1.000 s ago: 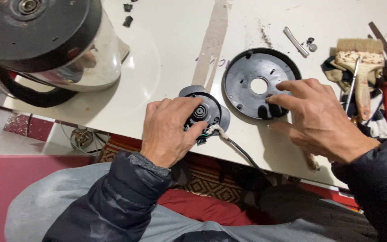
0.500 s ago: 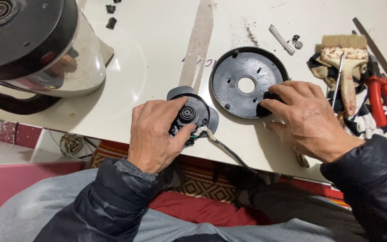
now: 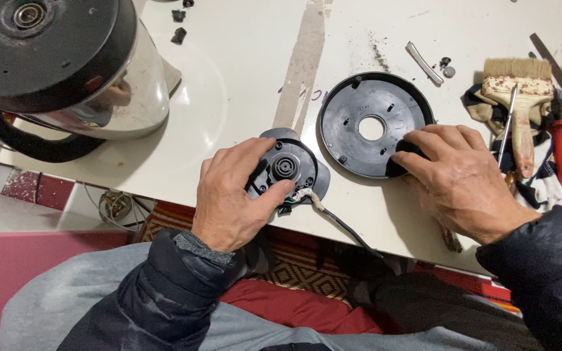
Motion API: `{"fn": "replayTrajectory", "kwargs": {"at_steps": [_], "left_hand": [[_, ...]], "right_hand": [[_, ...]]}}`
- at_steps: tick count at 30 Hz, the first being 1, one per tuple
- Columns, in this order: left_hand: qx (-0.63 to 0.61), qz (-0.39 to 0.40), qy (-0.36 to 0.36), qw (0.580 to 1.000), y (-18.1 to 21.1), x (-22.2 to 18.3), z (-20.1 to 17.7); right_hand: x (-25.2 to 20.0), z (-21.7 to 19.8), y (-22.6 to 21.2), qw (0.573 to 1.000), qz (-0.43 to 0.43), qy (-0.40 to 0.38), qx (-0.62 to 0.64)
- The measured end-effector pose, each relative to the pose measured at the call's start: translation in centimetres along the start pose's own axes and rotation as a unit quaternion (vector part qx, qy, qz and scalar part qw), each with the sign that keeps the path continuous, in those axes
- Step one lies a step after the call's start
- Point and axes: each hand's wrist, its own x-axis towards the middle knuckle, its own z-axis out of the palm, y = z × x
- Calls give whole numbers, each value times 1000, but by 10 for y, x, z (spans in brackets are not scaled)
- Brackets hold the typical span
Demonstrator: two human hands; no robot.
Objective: The person assembles the base of an electric kettle by connecting wires to a central component, securing the cover, and attaching a power cord. The person then flips the base over and secures the cord with a zip tie.
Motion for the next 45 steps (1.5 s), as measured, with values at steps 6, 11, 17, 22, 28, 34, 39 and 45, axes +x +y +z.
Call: {"fn": "replayTrajectory", "kwargs": {"at_steps": [6,11,17,22,28,34,39,45], "left_hand": [[-73,-100,-24,992,-2,3,-8],[-126,-184,-33,974,4,5,-18],[-129,-249,-38,959,4,3,-24],[-136,-256,-38,956,2,1,-24],[-127,-254,-38,958,1,1,-23],[-125,-266,-45,955,1,2,-23],[-130,-266,-51,954,0,1,-22],[-129,-265,-50,954,-1,0,-22]], "right_hand": [[0,1,-1,999,-23,26,-27],[6,-7,-6,997,-38,59,-35],[11,-17,-11,992,-54,108,-32],[14,-23,-12,989,-56,134,-41],[16,-31,-14,985,-59,160,-33],[20,-42,-18,987,-36,159,5],[19,-42,-15,991,-40,127,35],[18,-44,-18,987,-46,150,16]]}}
